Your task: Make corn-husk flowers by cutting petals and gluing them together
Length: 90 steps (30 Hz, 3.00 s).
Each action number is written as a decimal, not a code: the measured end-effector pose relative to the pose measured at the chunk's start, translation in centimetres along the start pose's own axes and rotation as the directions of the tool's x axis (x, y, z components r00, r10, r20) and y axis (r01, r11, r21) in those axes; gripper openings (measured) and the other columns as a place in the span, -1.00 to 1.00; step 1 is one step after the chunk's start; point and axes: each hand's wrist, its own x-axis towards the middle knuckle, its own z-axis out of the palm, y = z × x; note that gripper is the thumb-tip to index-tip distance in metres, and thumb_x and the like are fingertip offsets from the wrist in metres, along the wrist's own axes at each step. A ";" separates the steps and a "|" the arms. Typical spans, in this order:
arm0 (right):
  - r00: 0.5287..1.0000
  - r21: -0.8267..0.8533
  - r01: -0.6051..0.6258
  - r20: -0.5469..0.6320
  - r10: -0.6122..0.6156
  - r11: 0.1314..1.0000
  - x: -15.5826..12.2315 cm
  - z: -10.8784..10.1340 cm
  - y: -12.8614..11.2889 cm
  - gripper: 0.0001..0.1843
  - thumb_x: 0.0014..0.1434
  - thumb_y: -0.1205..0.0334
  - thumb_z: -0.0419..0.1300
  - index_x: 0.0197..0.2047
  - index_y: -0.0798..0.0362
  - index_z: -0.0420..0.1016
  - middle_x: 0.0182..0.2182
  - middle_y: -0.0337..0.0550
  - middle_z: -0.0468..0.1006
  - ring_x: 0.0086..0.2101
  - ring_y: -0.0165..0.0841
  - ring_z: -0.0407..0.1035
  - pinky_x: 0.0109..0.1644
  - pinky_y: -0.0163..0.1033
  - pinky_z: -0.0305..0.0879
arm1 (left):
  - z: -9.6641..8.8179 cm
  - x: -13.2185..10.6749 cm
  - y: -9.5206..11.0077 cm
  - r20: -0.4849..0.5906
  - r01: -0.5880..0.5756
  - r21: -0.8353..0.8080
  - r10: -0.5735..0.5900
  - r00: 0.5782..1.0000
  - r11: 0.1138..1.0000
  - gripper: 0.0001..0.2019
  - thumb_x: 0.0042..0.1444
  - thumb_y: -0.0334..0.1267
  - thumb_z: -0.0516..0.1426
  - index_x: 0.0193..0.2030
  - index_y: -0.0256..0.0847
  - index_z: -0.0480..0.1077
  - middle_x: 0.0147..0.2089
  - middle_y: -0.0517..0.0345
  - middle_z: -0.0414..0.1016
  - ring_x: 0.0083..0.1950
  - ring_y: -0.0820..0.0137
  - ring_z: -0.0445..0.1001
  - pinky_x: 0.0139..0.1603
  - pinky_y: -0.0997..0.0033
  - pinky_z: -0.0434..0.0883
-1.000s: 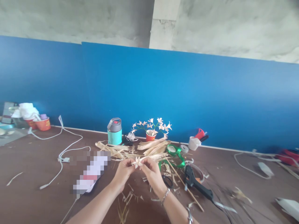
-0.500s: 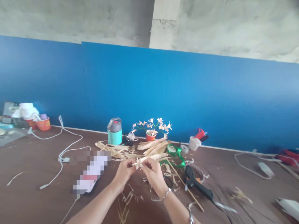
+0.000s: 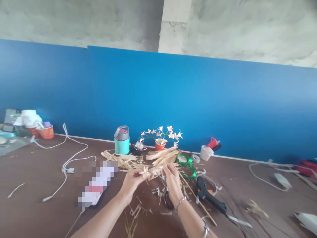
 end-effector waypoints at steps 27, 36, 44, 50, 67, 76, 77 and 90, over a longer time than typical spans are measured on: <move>0.907 0.193 -0.242 0.393 0.151 0.951 -1.9 1.7 -0.6 -0.88 -0.17 0.26 0.24 -0.54 0.09 0.36 -0.67 -0.36 0.29 -0.61 -0.53 0.06 -0.51 -0.38 -0.05 | -0.1 0.3 -0.7 0.068 0.033 -0.128 -0.024 0.997 0.991 -0.82 -0.30 -0.25 0.33 -0.57 -0.30 0.46 -0.55 0.18 0.48 -0.47 0.42 0.38 -0.34 0.46 0.27; 0.863 0.230 -0.389 0.431 0.265 0.892 -1.5 1.4 0.0 -0.94 -0.21 0.35 0.22 -0.58 0.11 0.39 -0.67 -0.33 0.31 -0.63 -0.54 0.08 -0.55 -0.38 -0.09 | 0.0 0.2 -0.5 0.082 -0.002 -0.010 0.003 0.997 1.000 -0.83 -0.29 -0.24 0.31 -0.60 -0.27 0.43 -0.53 0.19 0.50 -0.43 0.36 0.41 -0.30 0.42 0.28; 0.865 0.240 -0.409 0.409 0.290 0.881 -1.7 1.6 0.0 -0.95 -0.24 0.33 0.24 -0.60 0.12 0.43 -0.68 -0.31 0.33 -0.62 -0.51 0.11 -0.55 -0.37 -0.07 | 0.1 0.3 -0.8 0.083 -0.003 0.013 0.002 0.997 1.000 -0.83 -0.28 -0.25 0.29 -0.63 -0.26 0.39 -0.56 0.20 0.48 -0.46 0.37 0.39 -0.35 0.44 0.26; 0.888 0.196 -0.326 0.399 0.228 0.925 -1.7 1.6 -0.3 -0.87 -0.19 0.24 0.29 -0.55 0.11 0.44 -0.64 -0.31 0.36 -0.60 -0.53 0.11 -0.50 -0.37 -0.03 | -0.3 0.6 -1.1 0.014 0.006 -0.005 -0.006 1.000 1.000 -0.82 -0.27 -0.22 0.29 -0.57 -0.27 0.44 -0.56 0.20 0.47 -0.47 0.39 0.38 -0.37 0.46 0.24; 0.929 -0.002 -0.198 0.319 0.188 0.980 -1.7 1.7 -0.6 -0.81 -0.15 0.17 0.25 -0.60 0.12 0.41 -0.69 -0.32 0.32 -0.62 -0.51 0.10 -0.52 -0.36 -0.03 | -0.3 0.6 -1.0 0.006 -0.015 0.097 0.014 1.000 0.995 -0.85 -0.27 -0.26 0.25 -0.64 -0.26 0.37 -0.62 0.24 0.39 -0.52 0.44 0.29 -0.43 0.49 0.16; 0.937 -0.196 0.047 0.348 0.025 0.979 -1.3 1.3 0.0 -0.85 -0.10 0.31 0.13 -0.65 0.10 0.34 -0.71 -0.33 0.25 -0.62 -0.50 0.08 -0.55 -0.37 -0.04 | 0.1 0.3 -0.5 -0.006 0.037 0.123 -0.036 0.999 0.992 -0.86 -0.31 -0.28 0.28 -0.64 -0.27 0.42 -0.65 0.27 0.39 -0.55 0.45 0.30 -0.43 0.48 0.19; 0.935 -0.203 0.063 0.354 0.013 0.977 -1.3 1.3 0.0 -0.85 -0.10 0.31 0.13 -0.65 0.10 0.34 -0.71 -0.33 0.25 -0.62 -0.50 0.08 -0.55 -0.38 -0.03 | 0.0 0.3 -0.6 -0.004 0.037 0.121 -0.036 0.999 0.992 -0.86 -0.31 -0.27 0.28 -0.65 -0.27 0.42 -0.65 0.27 0.39 -0.55 0.45 0.30 -0.43 0.48 0.19; 0.960 -0.030 0.030 0.279 -0.020 0.999 -1.1 1.1 0.7 -0.72 0.06 0.19 -0.04 -0.64 0.04 0.09 -0.67 -0.36 0.09 -0.58 -0.49 -0.01 -0.51 -0.37 -0.04 | -0.3 0.6 -1.1 0.021 0.070 -0.044 -0.069 0.997 0.997 -0.73 -0.36 -0.16 0.34 -0.62 -0.29 0.40 -0.61 0.19 0.44 -0.53 0.40 0.38 -0.44 0.45 0.24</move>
